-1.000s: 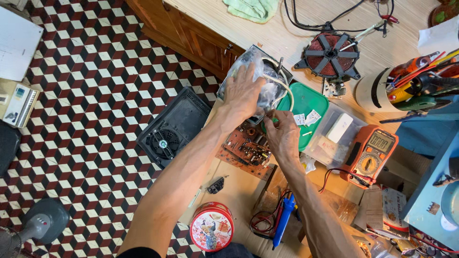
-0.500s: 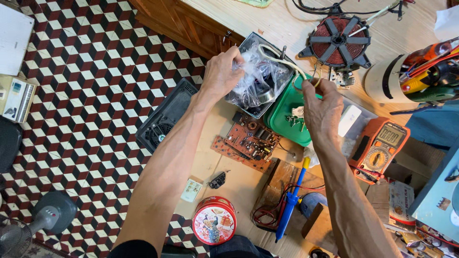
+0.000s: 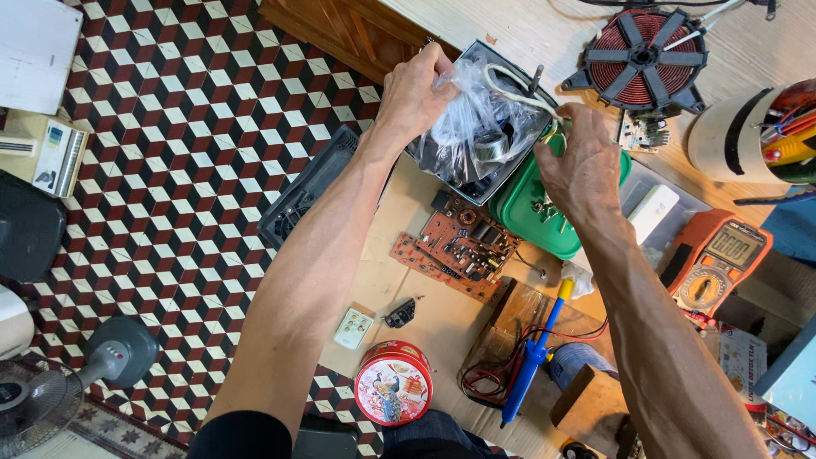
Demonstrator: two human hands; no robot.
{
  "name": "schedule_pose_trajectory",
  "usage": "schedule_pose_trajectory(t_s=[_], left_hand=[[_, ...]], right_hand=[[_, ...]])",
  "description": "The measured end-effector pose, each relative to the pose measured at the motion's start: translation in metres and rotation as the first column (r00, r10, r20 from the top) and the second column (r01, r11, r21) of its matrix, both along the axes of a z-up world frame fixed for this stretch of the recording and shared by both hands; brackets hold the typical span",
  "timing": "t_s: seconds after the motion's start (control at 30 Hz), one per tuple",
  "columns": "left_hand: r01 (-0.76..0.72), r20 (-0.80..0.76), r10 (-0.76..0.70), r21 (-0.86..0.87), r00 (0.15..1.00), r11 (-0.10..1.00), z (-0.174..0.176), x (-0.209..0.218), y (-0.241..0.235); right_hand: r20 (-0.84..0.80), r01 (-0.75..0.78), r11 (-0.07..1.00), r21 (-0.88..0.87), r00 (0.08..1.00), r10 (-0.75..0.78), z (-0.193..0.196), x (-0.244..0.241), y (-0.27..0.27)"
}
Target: The person handles a toroidal transformer, using pliers to adjust wires and a soldering iron to work on connections. They also open a green container, retrieve small parts, and continue manipulating the transformer and wires on a cluttered workbench.
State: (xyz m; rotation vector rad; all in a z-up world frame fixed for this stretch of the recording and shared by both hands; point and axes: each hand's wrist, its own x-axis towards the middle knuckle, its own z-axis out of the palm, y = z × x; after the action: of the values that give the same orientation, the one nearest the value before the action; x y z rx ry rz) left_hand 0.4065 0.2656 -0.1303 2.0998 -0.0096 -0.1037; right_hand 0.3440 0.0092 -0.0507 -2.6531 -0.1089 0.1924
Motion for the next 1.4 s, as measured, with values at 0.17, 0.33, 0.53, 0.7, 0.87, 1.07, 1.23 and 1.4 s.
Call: schedule_pose_trajectory(t_s=[0.17,0.33,0.53,0.7,0.87,1.07,1.23,1.4], left_hand=[[-0.041,-0.018,0.041,0.018,0.999,0.999,-0.003,0.000,-0.002],[-0.068,-0.082,0.069,0.017,0.994,0.998,-0.005,-0.004,-0.004],[-0.097,-0.020,0.097,0.008,0.995,0.995,-0.007,-0.011,-0.004],[-0.136,-0.075,0.136,0.005,0.988,0.991,0.007,-0.019,-0.007],[-0.135,-0.196,0.099,-0.178,0.976,0.975,0.037,-0.026,-0.006],[-0.026,0.103,0.054,-0.258,0.993,0.966,0.050,-0.038,-0.011],[-0.205,-0.097,0.185,-0.265,0.978,0.942,0.029,-0.030,-0.013],[-0.294,-0.194,0.232,-0.413,0.953,0.862,0.006,-0.030,-0.009]], right_hand=[[0.029,-0.006,0.991,-0.134,1.000,0.010,-0.006,0.012,0.002],[-0.169,0.107,0.993,-0.054,0.979,-0.114,-0.005,0.025,-0.002],[-0.527,0.437,0.842,0.316,0.819,-0.227,0.002,0.025,0.010],[-0.211,0.269,0.945,0.187,0.950,-0.229,-0.009,-0.006,0.043],[-0.215,0.341,0.903,0.262,0.933,-0.290,-0.013,-0.018,0.053],[-0.368,0.505,0.594,0.626,0.863,-0.345,-0.012,-0.018,0.042],[-0.388,0.493,0.464,0.736,0.869,-0.307,-0.013,-0.015,0.038],[-0.393,0.464,0.407,0.787,0.885,-0.249,-0.011,-0.024,0.048]])
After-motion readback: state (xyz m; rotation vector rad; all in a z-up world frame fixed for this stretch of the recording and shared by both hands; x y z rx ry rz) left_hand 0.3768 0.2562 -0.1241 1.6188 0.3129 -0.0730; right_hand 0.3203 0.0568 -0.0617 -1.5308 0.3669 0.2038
